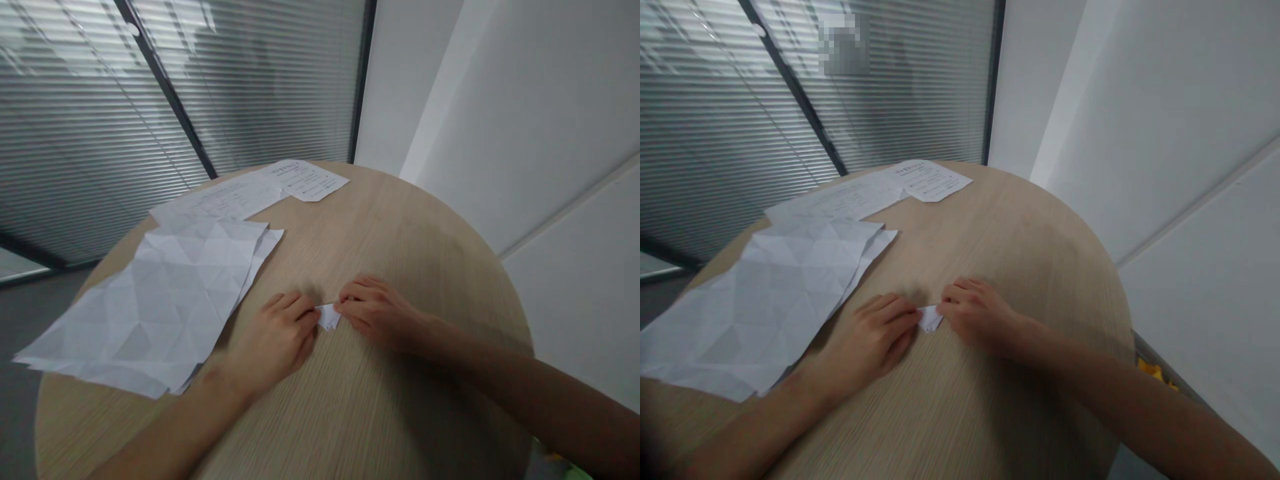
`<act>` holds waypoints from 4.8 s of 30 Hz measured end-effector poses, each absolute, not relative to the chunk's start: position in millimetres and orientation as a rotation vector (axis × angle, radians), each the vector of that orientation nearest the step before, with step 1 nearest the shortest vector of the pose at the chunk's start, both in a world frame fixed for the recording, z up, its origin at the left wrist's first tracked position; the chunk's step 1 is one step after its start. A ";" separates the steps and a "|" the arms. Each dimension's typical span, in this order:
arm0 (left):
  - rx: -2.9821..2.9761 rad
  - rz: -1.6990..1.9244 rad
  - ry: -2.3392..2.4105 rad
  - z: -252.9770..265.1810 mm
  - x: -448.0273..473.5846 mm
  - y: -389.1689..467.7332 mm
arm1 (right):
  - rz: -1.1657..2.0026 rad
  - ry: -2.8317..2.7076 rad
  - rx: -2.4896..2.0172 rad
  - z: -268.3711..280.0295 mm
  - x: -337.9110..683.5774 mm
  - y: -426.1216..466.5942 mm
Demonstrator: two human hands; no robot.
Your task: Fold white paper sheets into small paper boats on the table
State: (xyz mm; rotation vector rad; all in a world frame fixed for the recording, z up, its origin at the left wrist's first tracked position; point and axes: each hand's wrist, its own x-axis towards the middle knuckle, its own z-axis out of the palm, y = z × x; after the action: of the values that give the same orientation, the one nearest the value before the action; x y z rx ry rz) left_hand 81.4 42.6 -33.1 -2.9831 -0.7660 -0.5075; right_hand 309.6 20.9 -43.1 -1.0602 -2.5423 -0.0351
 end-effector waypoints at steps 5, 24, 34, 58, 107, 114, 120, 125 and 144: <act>-2.907 -0.518 -0.642 -33.7 82.0 46.7 | 0.030 -2.521 -1.037 -42.1 309.7 19.8; -2.757 -0.462 -0.399 -32.3 82.5 48.5 | -0.339 -2.704 -0.984 -48.5 303.0 22.4; -2.919 -0.757 -0.680 -39.0 82.9 52.1 | -0.249 -2.543 -1.032 -49.7 295.2 21.5; -3.201 -1.001 -0.866 -24.1 84.1 46.8 | 0.218 -2.289 -1.002 -48.3 295.1 17.9; -2.645 -1.377 -1.302 -17.0 70.3 58.9 | -0.360 -2.126 -1.139 -23.1 355.7 38.0; -2.734 -1.371 -1.327 -27.3 73.8 58.2 | -0.115 -2.109 -1.112 -27.9 349.5 36.2; -2.692 -1.381 -1.281 -26.2 72.7 55.2 | -0.134 -2.041 -1.251 -28.7 359.1 43.1; -2.625 -1.263 -1.213 -21.3 67.9 52.3 | -0.299 -1.709 -1.647 -25.1 397.3 56.9; -2.335 0.165 -1.861 8.2 22.5 71.5 | -0.271 -1.454 -2.020 -43.5 440.0 73.5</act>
State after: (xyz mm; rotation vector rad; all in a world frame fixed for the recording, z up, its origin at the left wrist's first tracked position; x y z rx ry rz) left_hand 22.5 71.5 8.2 -2.3354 -1.8611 0.1654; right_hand 440.0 73.5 -43.5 -2.0200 -1.4540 -0.2712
